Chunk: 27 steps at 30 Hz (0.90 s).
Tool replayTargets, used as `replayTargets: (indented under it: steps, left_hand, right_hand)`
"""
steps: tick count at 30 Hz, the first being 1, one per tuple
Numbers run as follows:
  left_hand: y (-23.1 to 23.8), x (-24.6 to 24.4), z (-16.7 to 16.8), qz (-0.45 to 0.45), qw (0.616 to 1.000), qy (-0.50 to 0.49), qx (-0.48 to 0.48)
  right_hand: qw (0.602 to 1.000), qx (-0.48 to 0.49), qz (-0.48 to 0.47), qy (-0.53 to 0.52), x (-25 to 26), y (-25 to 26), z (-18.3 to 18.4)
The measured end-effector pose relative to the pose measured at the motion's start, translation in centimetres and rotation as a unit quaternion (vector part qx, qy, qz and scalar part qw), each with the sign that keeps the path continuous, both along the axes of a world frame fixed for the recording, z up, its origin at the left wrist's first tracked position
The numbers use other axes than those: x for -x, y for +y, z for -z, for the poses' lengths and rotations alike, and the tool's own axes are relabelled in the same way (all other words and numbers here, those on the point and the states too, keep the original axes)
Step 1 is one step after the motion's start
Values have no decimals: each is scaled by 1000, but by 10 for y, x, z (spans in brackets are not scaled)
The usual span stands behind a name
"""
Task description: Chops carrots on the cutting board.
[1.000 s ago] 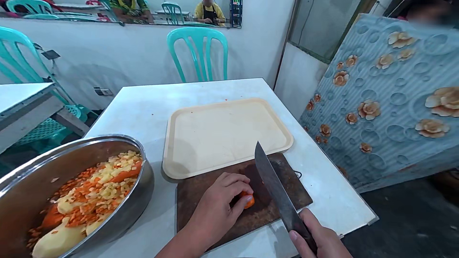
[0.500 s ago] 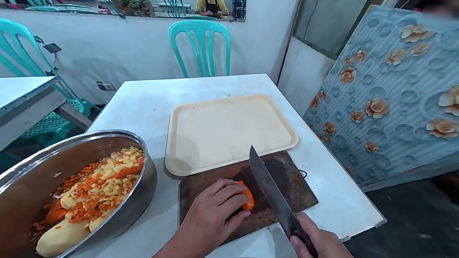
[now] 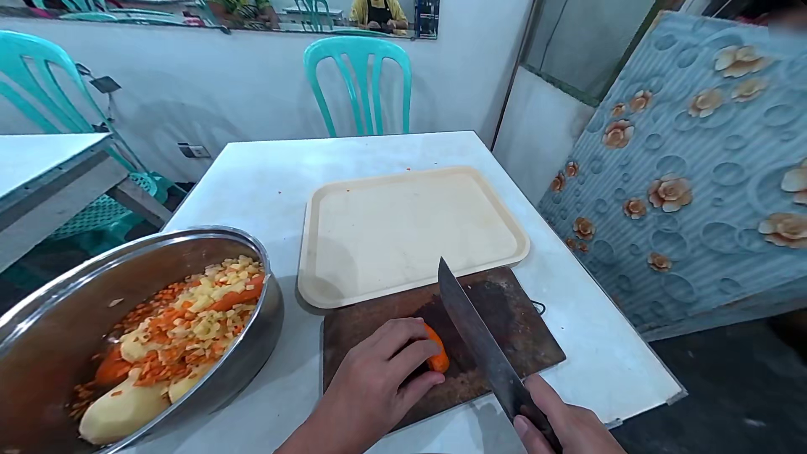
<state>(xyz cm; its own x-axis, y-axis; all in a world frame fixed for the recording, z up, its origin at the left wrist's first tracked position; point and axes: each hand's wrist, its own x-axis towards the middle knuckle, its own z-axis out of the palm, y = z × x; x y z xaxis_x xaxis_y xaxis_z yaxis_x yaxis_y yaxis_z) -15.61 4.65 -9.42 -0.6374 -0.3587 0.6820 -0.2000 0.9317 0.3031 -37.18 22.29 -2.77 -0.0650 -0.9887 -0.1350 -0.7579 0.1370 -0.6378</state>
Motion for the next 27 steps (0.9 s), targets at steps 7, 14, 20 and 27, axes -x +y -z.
replayTargets:
  steps: [7, 14, 20, 27]
  left_hand:
    - [4, -4, 3, -5, 998, 20, 65]
    - [4, 3, 5, 22, 997, 47, 53]
    - [4, 5, 7, 20, 997, 59, 35]
    - [6, 7, 7, 8, 998, 56, 34]
  right_hand:
    - [1000, -6, -18, 5, -3, 0, -2]
    - [998, -25, -31, 49, -12, -5, -17]
    - [990, -74, -44, 109, -17, -10, -30]
    - [969, -139, -77, 189, -24, -20, -48]
